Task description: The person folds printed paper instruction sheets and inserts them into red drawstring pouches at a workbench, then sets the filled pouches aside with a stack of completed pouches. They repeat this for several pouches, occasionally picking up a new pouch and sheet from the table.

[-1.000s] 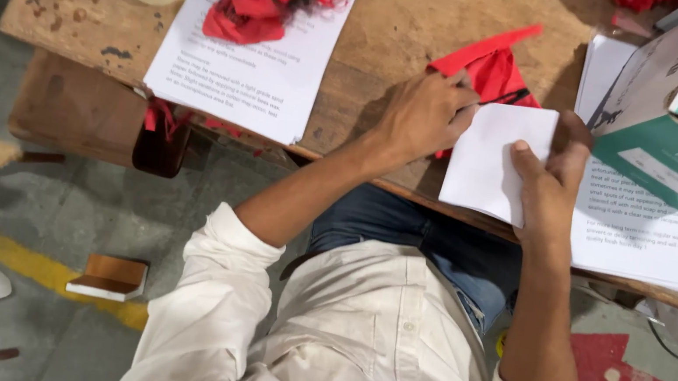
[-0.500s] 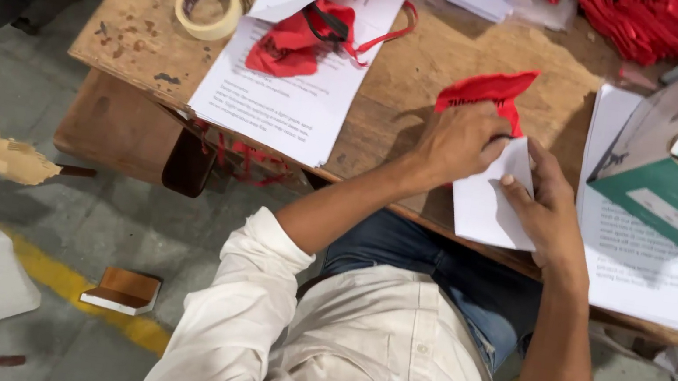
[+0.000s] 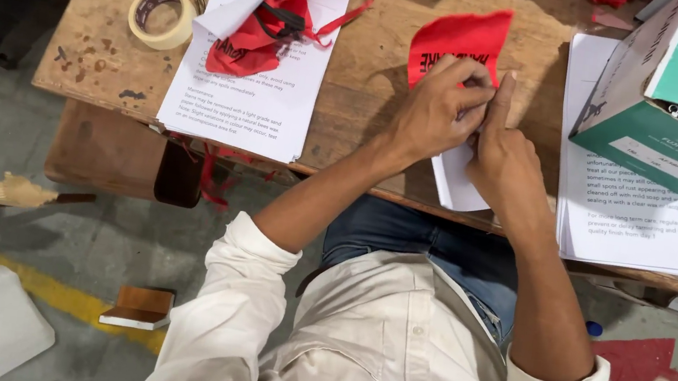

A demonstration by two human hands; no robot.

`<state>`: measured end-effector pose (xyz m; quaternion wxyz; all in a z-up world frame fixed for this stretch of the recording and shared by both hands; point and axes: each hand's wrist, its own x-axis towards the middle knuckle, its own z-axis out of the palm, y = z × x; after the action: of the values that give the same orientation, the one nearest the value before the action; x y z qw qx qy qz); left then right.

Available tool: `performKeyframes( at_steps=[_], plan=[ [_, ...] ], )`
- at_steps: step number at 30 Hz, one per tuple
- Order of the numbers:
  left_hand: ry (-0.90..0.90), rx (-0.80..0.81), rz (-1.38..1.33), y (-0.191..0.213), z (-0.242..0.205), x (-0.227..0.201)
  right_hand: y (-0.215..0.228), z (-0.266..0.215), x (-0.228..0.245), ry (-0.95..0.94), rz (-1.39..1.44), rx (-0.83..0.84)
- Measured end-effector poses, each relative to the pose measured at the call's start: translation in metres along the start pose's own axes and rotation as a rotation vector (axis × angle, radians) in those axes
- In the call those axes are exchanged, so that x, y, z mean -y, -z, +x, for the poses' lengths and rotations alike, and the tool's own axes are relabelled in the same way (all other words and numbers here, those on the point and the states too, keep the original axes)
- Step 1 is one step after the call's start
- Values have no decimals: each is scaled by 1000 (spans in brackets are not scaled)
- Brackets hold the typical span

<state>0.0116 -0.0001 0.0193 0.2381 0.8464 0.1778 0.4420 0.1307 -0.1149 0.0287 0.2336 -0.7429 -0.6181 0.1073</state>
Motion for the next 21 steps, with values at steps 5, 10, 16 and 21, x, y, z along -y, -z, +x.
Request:
performKeyframes(
  at_steps=[5,10,16,21],
  plan=[
    [-69,44,81,8,-11,1,-15,13,-37,-22,73,-80],
    [-68,192,140,7,-20,6,-8,25,-43,-386,723,67],
    [42,343,187,-9,-18,25,7,17,-26,-335,725,85],
    [-15,263,229,2,-15,17,15,-31,-7,-287,843,23]
  ],
)
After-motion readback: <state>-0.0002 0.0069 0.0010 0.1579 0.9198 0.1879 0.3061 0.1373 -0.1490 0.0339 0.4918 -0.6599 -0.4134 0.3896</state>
